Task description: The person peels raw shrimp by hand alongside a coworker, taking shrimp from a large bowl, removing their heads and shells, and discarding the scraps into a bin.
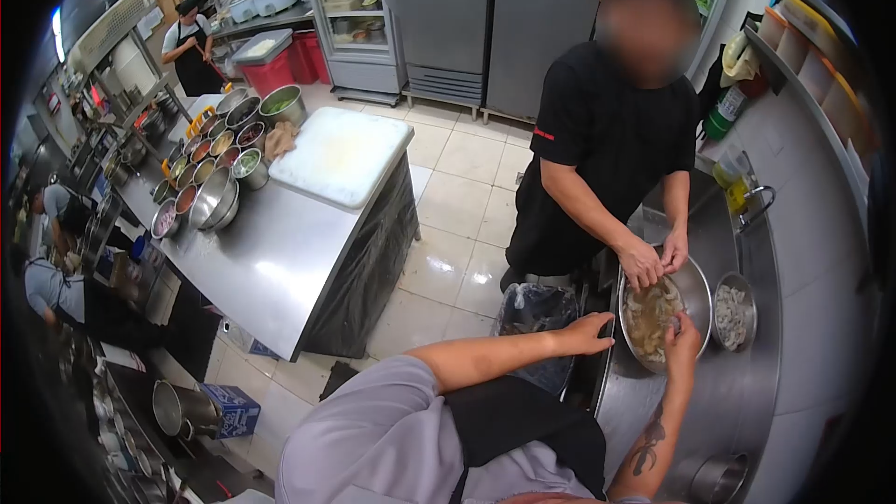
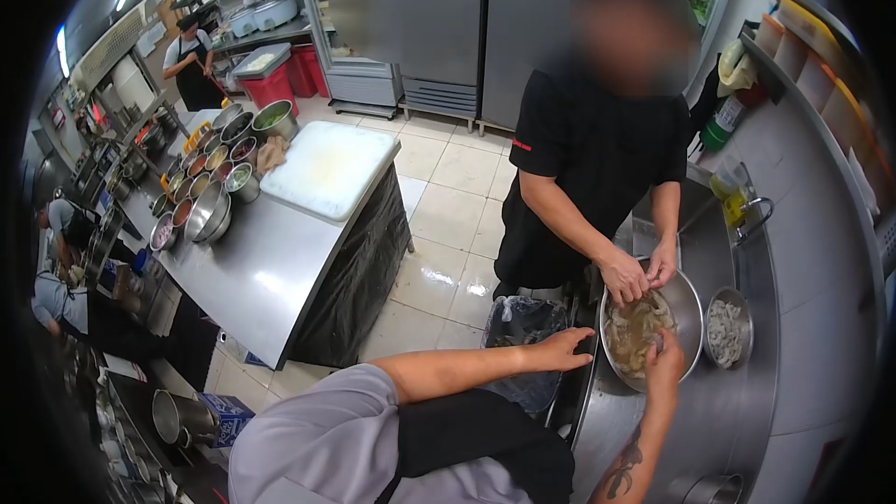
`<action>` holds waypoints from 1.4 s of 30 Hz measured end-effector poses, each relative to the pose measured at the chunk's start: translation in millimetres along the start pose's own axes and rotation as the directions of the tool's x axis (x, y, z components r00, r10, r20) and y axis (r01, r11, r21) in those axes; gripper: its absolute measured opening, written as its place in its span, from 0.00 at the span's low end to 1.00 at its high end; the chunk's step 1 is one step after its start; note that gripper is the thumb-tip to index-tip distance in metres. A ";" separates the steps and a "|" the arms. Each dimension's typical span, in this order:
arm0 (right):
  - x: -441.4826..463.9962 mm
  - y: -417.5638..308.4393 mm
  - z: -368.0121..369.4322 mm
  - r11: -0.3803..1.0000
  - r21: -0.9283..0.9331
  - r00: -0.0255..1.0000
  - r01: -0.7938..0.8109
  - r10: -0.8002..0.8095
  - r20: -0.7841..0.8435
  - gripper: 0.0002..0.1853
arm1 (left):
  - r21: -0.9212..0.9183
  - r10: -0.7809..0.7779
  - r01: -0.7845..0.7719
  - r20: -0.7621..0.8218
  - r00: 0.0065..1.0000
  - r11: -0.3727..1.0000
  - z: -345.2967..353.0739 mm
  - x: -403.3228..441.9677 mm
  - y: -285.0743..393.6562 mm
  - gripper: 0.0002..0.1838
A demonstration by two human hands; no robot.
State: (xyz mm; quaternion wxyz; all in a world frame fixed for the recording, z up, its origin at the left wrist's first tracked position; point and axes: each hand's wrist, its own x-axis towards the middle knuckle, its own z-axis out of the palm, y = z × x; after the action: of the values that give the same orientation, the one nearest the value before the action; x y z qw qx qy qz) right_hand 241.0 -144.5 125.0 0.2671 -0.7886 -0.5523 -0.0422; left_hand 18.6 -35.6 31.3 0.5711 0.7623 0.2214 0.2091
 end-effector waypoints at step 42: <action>-84.7 -61.2 71.8 0.873 0.443 0.979 -0.203 0.166 0.123 0.13 | -0.025 0.214 -0.215 -0.027 0.976 0.976 -2.9 -6.6 11.2 0.12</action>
State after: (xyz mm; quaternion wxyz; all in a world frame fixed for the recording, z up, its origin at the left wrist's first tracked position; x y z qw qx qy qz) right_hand 137.2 -167.6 56.0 0.4236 -0.7547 -0.4794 0.1452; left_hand 12.7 -40.0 42.5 0.5532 0.7711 0.1416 0.2817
